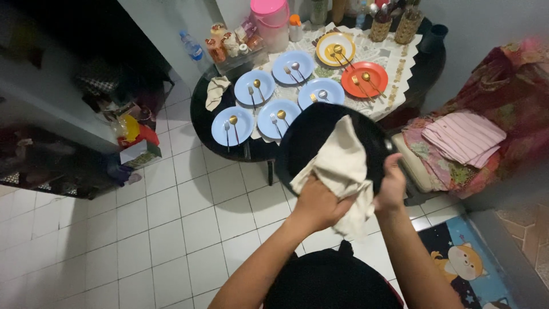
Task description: The person wipes several pieces of cutlery and a black plate with a white cloth on a round table. They handle each item individually, wipe it, and place it back on the table.
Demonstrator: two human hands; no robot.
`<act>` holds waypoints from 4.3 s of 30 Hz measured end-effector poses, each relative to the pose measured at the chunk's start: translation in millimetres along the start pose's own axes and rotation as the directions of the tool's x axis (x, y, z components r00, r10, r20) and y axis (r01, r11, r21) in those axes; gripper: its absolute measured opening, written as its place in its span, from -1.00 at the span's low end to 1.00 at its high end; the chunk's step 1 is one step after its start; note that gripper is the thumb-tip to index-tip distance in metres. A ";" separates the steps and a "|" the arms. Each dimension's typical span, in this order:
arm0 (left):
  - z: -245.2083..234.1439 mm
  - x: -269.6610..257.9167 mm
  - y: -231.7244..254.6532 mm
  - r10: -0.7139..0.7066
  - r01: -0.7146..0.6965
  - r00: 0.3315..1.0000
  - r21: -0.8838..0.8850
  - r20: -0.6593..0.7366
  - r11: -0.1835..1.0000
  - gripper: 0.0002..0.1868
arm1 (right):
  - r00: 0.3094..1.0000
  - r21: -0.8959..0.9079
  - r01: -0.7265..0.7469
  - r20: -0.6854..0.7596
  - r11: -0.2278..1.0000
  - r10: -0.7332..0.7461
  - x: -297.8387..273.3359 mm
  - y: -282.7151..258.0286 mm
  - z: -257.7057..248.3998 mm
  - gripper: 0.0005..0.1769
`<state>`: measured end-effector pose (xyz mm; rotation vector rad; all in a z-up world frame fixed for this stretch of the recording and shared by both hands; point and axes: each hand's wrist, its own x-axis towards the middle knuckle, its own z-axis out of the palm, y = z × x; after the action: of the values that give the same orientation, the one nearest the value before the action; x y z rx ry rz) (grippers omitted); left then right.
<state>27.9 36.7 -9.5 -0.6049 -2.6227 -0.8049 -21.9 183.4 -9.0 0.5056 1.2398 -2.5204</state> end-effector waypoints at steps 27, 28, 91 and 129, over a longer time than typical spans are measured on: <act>-81.0 2.9 23.2 -0.725 0.801 0.599 -0.266 0.339 0.537 -0.27 | 0.876 0.341 0.120 0.405 0.933 -0.261 35.5 40.1 -102.8 -0.16; -81.5 3.8 11.1 -0.555 0.557 0.831 -0.026 0.040 0.830 -0.49 | 0.859 0.271 0.102 0.461 0.957 -0.222 32.0 40.4 -103.1 -0.17; -22.8 -115.4 -45.2 -0.750 0.523 0.020 -0.632 -0.661 0.572 -0.56 | 0.858 -0.409 0.498 0.361 0.765 -0.366 28.7 83.1 -33.1 -0.54; -20.7 -69.7 -76.3 -0.359 0.368 0.929 0.125 -0.089 0.921 -0.29 | 0.907 -0.112 0.345 0.294 0.932 -0.301 65.7 102.9 -97.2 -0.38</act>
<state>54.4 -53.5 -57.2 -0.0477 -2.7399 -0.7171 -21.8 194.2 -164.7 -0.0967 1.5028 -2.6021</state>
